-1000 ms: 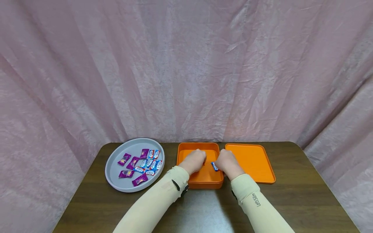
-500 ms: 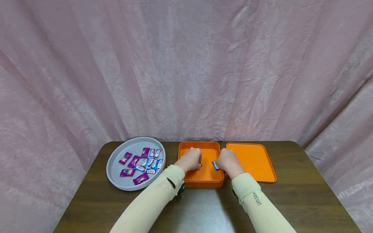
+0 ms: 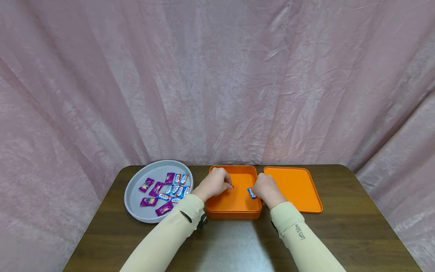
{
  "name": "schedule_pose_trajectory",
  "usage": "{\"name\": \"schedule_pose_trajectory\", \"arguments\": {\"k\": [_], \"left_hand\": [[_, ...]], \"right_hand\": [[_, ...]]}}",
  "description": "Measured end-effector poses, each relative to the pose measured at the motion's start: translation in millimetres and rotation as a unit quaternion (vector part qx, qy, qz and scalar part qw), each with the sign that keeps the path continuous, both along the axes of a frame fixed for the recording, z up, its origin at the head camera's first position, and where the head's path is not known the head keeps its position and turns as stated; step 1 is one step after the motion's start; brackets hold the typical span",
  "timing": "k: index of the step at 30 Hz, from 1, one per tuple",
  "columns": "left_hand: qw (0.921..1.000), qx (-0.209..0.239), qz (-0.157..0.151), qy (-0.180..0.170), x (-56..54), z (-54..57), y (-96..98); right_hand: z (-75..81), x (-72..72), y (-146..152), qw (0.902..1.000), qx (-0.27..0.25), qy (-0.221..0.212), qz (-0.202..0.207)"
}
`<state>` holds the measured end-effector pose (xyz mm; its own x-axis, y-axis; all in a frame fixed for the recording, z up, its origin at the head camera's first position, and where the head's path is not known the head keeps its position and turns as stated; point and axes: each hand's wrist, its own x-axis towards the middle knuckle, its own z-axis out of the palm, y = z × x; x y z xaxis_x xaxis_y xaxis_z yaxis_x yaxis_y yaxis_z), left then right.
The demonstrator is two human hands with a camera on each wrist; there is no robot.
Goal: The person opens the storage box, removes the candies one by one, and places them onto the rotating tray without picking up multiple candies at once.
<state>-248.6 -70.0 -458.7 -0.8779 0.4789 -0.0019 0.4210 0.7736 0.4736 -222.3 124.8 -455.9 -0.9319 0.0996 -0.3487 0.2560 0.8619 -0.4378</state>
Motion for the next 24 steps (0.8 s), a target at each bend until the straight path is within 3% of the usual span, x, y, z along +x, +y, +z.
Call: {"name": "schedule_pose_trajectory", "arguments": {"k": [5, 12, 21, 24], "left_hand": [[0.9984, 0.035, 0.018, 0.040, -0.4, 9.2, -8.6], [0.9918, 0.085, 0.075, 0.060, 0.5, 22.6, -25.8], [0.9748, 0.128, 0.128, 0.131, -1.8, 22.5, -65.4], [0.9699, 0.135, 0.148, 0.138, 0.2, 22.5, -81.8]], "right_hand": [[-0.3, 1.7, 2.1, 1.0000, 0.002, 0.002, 0.006], [0.6, 3.5, 1.7, 1.0000, -0.001, 0.001, -0.001], [-0.6, 2.9, -1.4, 1.0000, 0.002, -0.001, -0.003], [-0.9, 2.9, -2.2, 1.0000, 0.001, 0.002, -0.003]]}}
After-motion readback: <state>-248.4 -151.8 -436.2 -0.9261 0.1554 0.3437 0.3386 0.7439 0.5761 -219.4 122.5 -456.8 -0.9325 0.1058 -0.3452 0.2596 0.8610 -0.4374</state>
